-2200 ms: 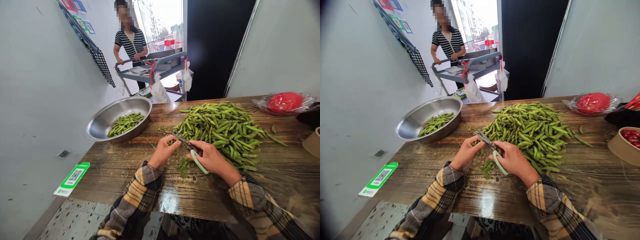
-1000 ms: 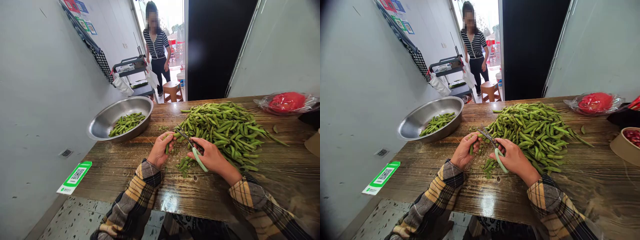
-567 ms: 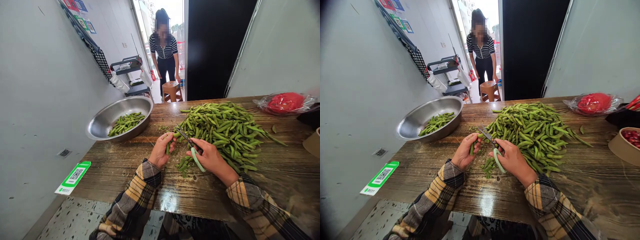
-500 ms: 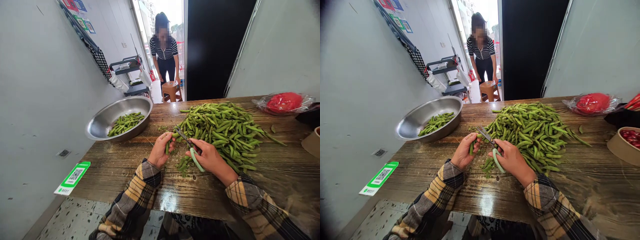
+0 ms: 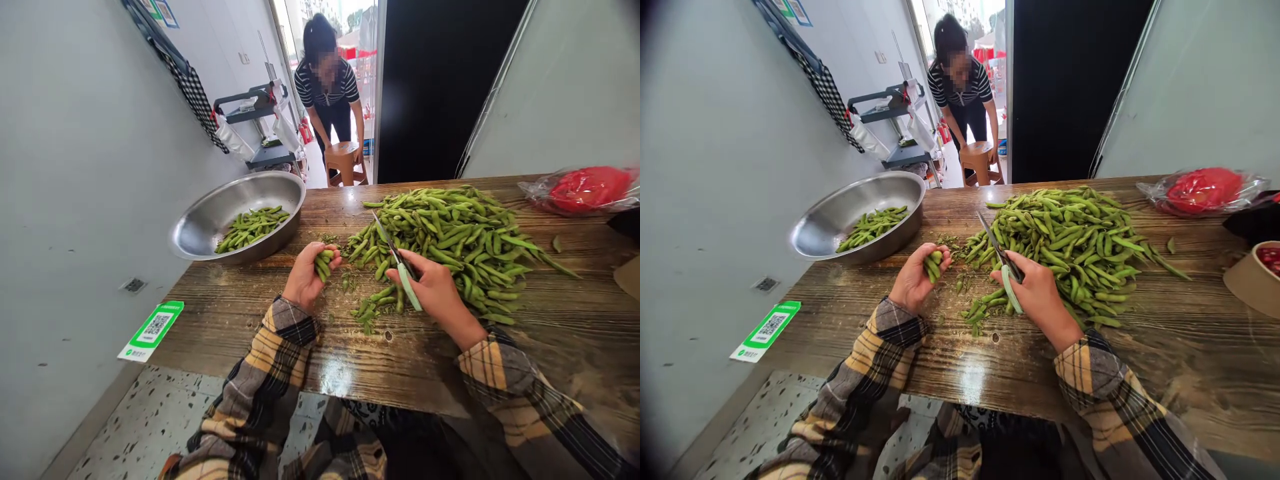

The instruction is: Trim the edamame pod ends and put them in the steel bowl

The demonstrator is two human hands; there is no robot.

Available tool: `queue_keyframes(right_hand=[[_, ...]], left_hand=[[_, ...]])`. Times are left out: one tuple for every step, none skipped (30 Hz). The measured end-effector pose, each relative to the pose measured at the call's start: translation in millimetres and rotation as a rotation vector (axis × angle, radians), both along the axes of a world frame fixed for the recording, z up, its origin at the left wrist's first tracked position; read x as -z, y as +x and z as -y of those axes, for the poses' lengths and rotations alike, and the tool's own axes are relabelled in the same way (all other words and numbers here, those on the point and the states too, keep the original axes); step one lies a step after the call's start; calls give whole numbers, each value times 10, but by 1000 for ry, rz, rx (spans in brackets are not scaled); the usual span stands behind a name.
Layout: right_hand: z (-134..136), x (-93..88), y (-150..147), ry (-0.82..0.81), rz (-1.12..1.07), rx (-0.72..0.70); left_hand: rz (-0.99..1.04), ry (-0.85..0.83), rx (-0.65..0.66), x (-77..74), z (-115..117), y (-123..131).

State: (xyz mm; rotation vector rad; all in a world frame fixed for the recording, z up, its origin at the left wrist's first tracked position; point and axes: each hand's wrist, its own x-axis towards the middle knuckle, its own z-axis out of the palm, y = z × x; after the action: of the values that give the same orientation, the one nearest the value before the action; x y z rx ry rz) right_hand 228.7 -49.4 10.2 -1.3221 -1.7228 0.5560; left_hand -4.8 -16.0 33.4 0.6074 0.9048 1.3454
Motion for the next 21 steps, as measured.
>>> queue_keyframes(right_hand=[[1, -5, 1, -5, 0, -2], [3, -8, -1, -8, 2, -6], [6, -11, -6, -10, 4, -11], [10, -12, -12, -13, 7, -16], [12, -12, -18, -13, 10, -19], [13, -11, -23, -11, 13, -21], [12, -10, -26, -6, 15, -22], [11, -7, -28, -1, 16, -24], [8, -3, -29, 3, 17, -25], [6, 1, -29, 5, 19, -26], [3, 6, -29, 3, 20, -25], [1, 11, -29, -2, 21, -25], [0, 17, -30, -8, 24, -25], [-1, 22, -31, -15, 28, -27], [-2, 28, -32, -19, 32, -27], [-3, 34, -34, -20, 35, -28], [-3, 39, -35, -19, 38, -29], [-3, 43, -37, -17, 40, -32], [-2, 46, -39, -14, 39, -35], [0, 47, -41, -11, 39, -41], [3, 46, -43, -9, 38, -51]], left_hand=[[-56, 28, 50, 2, 1, -12], [-141, 56, 113, 3, 3, -24], [-261, 84, 185, 4, 6, -37], [-413, 115, 256, 5, 8, -50], [-590, 156, 311, 9, 9, -64], [-779, 205, 342, 18, 8, -77], [-966, 256, 351, 31, 6, -89], [-1131, 304, 349, 49, 2, -98], [-1268, 342, 344, 70, 0, -104], [-1375, 363, 345, 92, 0, -108], [-1455, 366, 357, 113, 2, -109], [-1511, 358, 378, 132, 7, -107], [-1550, 344, 400, 146, 13, -104], [-1579, 331, 413, 157, 19, -98], [-1601, 324, 416, 163, 23, -91], [-1609, 330, 407, 165, 25, -82], [-1599, 350, 387, 163, 24, -72], [-1565, 379, 358, 156, 20, -62], [-1505, 409, 323, 144, 16, -52], [-1415, 426, 289, 127, 13, -43], [-1304, 422, 265, 105, 13, -35]])
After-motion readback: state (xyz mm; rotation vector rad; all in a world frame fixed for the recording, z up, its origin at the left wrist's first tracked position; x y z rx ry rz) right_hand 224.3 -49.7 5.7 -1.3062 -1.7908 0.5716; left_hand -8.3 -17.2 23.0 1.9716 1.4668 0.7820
